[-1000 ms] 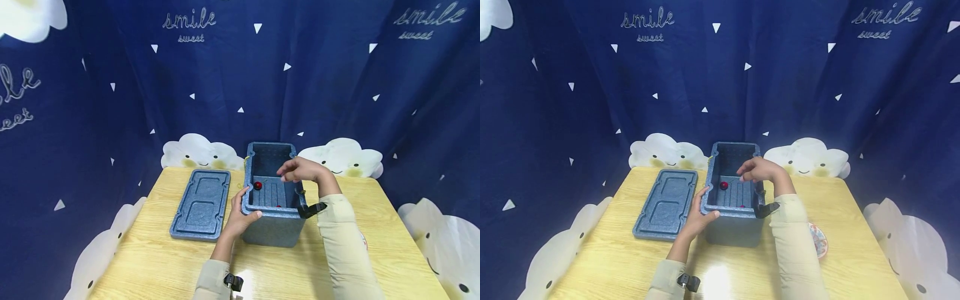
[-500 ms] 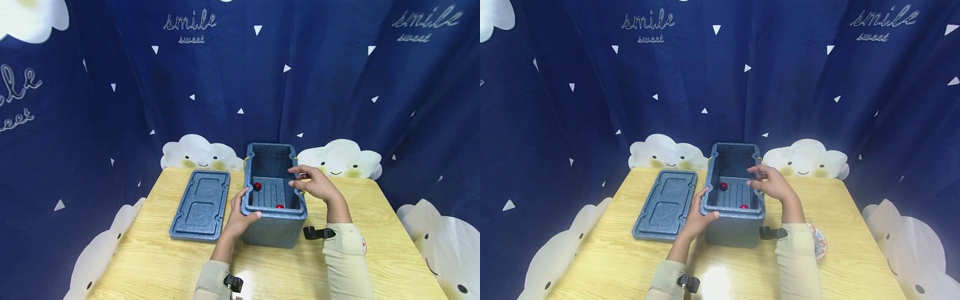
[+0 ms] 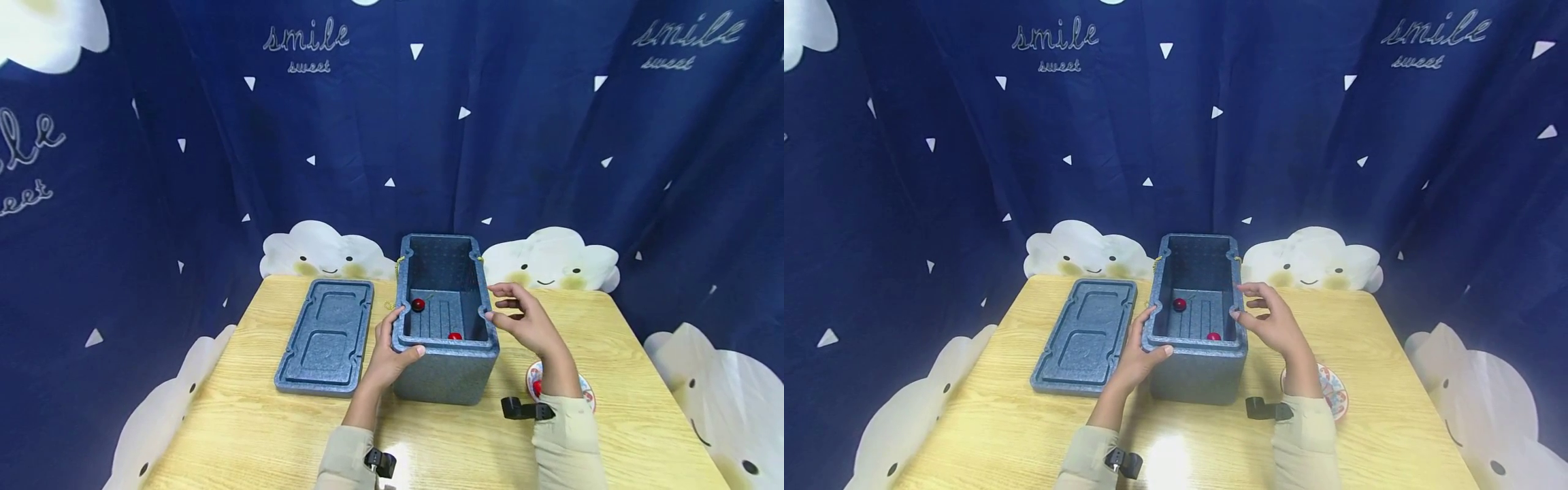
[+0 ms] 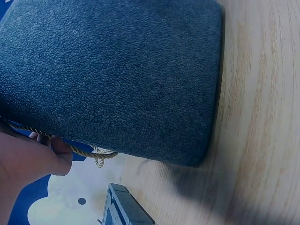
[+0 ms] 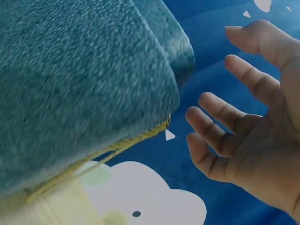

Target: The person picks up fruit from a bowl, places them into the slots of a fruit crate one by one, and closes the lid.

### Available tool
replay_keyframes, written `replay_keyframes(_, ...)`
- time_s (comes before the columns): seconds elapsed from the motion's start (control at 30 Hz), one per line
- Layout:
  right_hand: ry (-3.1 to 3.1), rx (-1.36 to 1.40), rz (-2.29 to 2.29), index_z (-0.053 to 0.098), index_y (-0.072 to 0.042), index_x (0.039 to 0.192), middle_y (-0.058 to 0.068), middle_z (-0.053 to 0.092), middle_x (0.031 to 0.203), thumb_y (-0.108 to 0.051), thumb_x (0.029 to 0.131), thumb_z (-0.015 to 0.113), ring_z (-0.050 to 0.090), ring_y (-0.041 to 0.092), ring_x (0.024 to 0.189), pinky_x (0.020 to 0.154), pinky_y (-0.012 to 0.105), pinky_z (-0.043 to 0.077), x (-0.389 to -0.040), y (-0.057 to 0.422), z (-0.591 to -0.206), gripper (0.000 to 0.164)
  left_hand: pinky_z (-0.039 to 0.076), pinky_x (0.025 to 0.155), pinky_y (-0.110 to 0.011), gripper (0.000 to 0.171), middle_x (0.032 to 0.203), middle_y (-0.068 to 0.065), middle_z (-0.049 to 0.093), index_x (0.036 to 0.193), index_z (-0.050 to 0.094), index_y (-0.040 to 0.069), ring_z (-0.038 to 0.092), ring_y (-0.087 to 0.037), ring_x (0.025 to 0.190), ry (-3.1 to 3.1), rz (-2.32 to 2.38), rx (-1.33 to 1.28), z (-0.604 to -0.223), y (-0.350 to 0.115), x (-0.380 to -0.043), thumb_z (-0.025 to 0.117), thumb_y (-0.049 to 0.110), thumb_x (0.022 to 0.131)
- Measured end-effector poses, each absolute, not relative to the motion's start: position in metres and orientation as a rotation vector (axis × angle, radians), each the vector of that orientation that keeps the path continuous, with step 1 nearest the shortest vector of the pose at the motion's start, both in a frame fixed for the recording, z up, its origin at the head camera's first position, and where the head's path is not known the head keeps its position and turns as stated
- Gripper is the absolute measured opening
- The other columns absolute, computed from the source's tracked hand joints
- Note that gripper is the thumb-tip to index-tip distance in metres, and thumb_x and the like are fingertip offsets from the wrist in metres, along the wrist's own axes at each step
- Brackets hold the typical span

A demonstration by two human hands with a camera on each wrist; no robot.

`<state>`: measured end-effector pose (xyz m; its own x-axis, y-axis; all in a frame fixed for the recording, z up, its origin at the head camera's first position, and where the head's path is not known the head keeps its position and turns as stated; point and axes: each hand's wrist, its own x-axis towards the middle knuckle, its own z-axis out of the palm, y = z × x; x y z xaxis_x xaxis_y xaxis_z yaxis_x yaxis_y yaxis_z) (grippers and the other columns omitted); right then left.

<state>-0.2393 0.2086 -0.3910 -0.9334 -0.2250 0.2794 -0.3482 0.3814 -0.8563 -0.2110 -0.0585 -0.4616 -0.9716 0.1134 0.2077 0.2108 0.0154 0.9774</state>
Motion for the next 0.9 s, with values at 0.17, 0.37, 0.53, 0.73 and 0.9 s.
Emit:
replay_keyframes(0.17,-2.519,0.498,1.565,0.050,-0.002,0.126,0.018,0.047,0.123,-0.008,0.084,0.067,0.048,0.041,0.107,0.077,0.044,0.045,-0.239,0.222,-0.412,0.046,0.025,0.099,-0.047,0.082,0.137,-0.019,0.022,0.143,0.032,0.010,0.029,-0.036,0.123,-2.192,-2.138,-0.344,-0.462,-0.059,-0.211,0.073,0.010,0.073)
replay_keyframes(0.37,-2.529,0.460,1.583,0.048,-0.004,0.127,0.019,0.045,0.124,-0.007,0.084,0.067,0.049,0.040,0.107,0.074,0.036,0.049,-0.231,0.230,-0.424,0.047,0.025,0.099,-0.047,0.081,0.136,-0.020,0.022,0.142,0.032,0.010,0.030,-0.036,0.122,-2.185,-2.131,-0.351,-0.463,-0.059,-0.212,0.074,0.009,0.072)
replay_keyframes(0.53,-2.542,0.414,1.581,0.047,-0.004,0.129,0.018,0.045,0.125,-0.008,0.085,0.066,0.049,0.040,0.108,0.074,0.036,0.048,-0.224,0.236,-0.431,0.048,0.025,0.099,-0.047,0.081,0.136,-0.020,0.023,0.142,0.033,0.010,0.030,-0.035,0.123,-2.182,-2.118,-0.366,-0.463,-0.059,-0.213,0.074,0.009,0.072)
replay_keyframes(0.73,-2.587,0.308,1.542,0.047,-0.005,0.128,0.017,0.046,0.126,-0.013,0.086,0.066,0.048,0.038,0.109,0.075,0.040,0.047,-0.215,0.249,-0.441,0.047,0.025,0.099,-0.048,0.080,0.137,-0.019,0.022,0.143,0.032,0.012,0.029,-0.035,0.124,-2.197,-2.112,-0.364,-0.464,-0.061,-0.213,0.073,0.011,0.073)
replay_keyframes(0.9,-2.596,0.256,1.552,0.048,-0.004,0.127,0.016,0.045,0.127,-0.016,0.087,0.065,0.047,0.038,0.109,0.075,0.034,0.048,-0.208,0.261,-0.447,0.045,0.025,0.099,-0.047,0.080,0.137,-0.020,0.023,0.142,0.033,0.011,0.030,-0.035,0.123,-2.194,-2.111,-0.361,-0.464,-0.060,-0.213,0.074,0.010,0.073)
